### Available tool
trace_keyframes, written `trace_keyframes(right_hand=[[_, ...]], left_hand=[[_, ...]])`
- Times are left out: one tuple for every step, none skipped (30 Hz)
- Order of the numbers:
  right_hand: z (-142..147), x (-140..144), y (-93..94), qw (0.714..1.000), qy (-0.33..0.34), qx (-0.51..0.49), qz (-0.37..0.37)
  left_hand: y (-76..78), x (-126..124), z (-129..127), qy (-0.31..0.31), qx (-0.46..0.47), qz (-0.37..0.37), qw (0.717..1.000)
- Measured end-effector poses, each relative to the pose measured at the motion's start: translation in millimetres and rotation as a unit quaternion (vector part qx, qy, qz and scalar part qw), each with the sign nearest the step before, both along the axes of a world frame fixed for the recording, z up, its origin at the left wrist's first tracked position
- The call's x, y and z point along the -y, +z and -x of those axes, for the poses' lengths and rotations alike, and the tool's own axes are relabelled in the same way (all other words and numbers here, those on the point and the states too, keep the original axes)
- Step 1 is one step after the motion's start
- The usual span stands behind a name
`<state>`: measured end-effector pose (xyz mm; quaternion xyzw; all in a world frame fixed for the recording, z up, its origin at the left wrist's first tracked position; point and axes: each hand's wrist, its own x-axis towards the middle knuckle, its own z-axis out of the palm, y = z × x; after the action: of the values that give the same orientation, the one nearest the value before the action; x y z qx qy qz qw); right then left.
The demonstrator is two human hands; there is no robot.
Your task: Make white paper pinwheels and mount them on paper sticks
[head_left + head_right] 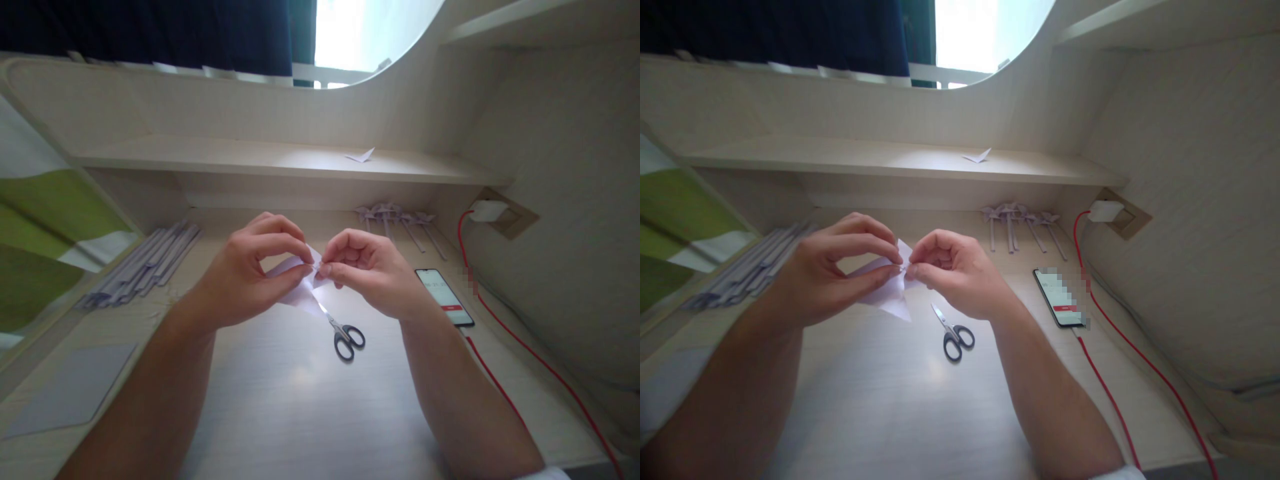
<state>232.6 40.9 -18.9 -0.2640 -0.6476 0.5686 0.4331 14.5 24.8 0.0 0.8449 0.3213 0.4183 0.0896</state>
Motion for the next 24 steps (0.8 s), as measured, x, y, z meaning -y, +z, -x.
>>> trace_keyframes(right_hand=[[0.0,0.1,0.3,1.0,-0.001,0.001,-0.001],[0.0,0.1,0.5,1.0,-0.003,0.003,-0.001],[0.0,0.1,0.7,1.0,-0.004,0.005,-0.002],[0.1,0.1,0.9,1.0,-0.006,0.006,-0.002],[0.1,0.2,1.0,1.0,-0.007,0.008,-0.004],[0.3,0.2,1.2,1.0,-0.009,0.01,-0.005],[0.5,0.3,1.3,1.0,-0.009,0.012,-0.006],[0.7,0.4,1.5,1.0,-0.009,0.013,-0.007],[0.9,0.5,1.6,1.0,-0.009,0.014,-0.007],[1.1,0.6,1.8,1.0,-0.009,0.015,-0.007],[1.3,0.7,1.8,1.0,-0.009,0.016,-0.007],[1.5,0.7,1.9,1.0,-0.01,0.018,-0.006],[1.6,0.7,1.9,1.0,-0.01,0.02,-0.006],[1.6,0.8,1.8,1.0,-0.01,0.022,-0.006],[1.7,0.8,1.7,1.0,-0.008,0.022,-0.007],[1.7,0.7,1.5,1.0,-0.004,0.022,-0.008],[1.7,0.7,1.2,1.0,0.0,0.02,-0.011],[1.6,0.7,0.9,1.0,0.004,0.019,-0.014],[1.4,0.8,0.5,1.0,0.007,0.02,-0.017],[1.1,0.8,0.1,1.0,0.009,0.022,-0.02],[0.7,0.9,-0.3,0.999,0.012,0.027,-0.022],[0.1,1.1,-0.4,0.999,0.014,0.033,-0.022],[-0.6,1.3,-0.4,0.999,0.017,0.04,-0.022],[-1.2,1.7,0.0,0.998,0.021,0.047,-0.023]], left_hand=[[-0.3,0.0,0.0,-0.001,-0.002,0.001,1.0],[-0.5,-0.1,-0.1,-0.001,-0.004,0.002,1.0],[-0.6,-0.2,-0.3,-0.002,-0.006,0.002,1.0],[-0.7,-0.4,-0.4,-0.002,-0.009,0.002,1.0],[-0.9,-0.6,-0.5,-0.002,-0.013,0.001,1.0],[-1.0,-0.8,-0.5,-0.002,-0.017,0.0,1.0],[-1.1,-1.0,-0.5,-0.001,-0.023,0.0,1.0],[-1.3,-1.2,-0.4,0.002,-0.028,0.001,1.0],[-1.5,-1.2,-0.2,0.007,-0.032,0.001,0.999],[-1.5,-1.2,0.0,0.014,-0.036,0.002,0.999],[-1.5,-1.1,0.2,0.022,-0.04,0.002,0.999],[-1.4,-0.8,0.5,0.031,-0.043,0.003,0.999],[-1.1,-0.5,0.7,0.039,-0.046,0.004,0.998],[-0.8,-0.1,0.9,0.045,-0.047,0.006,0.998],[-0.4,0.2,1.0,0.05,-0.047,0.012,0.998],[0.0,0.5,1.1,0.052,-0.044,0.021,0.997],[0.3,0.7,1.1,0.051,-0.041,0.031,0.997],[0.6,0.8,1.1,0.049,-0.038,0.042,0.997],[0.8,0.9,1.1,0.046,-0.036,0.051,0.997],[0.9,0.8,1.1,0.042,-0.036,0.059,0.997],[1.0,0.6,1.0,0.038,-0.036,0.064,0.997],[1.0,0.4,1.0,0.034,-0.036,0.069,0.996],[1.0,0.2,0.9,0.03,-0.034,0.074,0.996],[1.1,0.0,0.9,0.026,-0.032,0.079,0.996]])
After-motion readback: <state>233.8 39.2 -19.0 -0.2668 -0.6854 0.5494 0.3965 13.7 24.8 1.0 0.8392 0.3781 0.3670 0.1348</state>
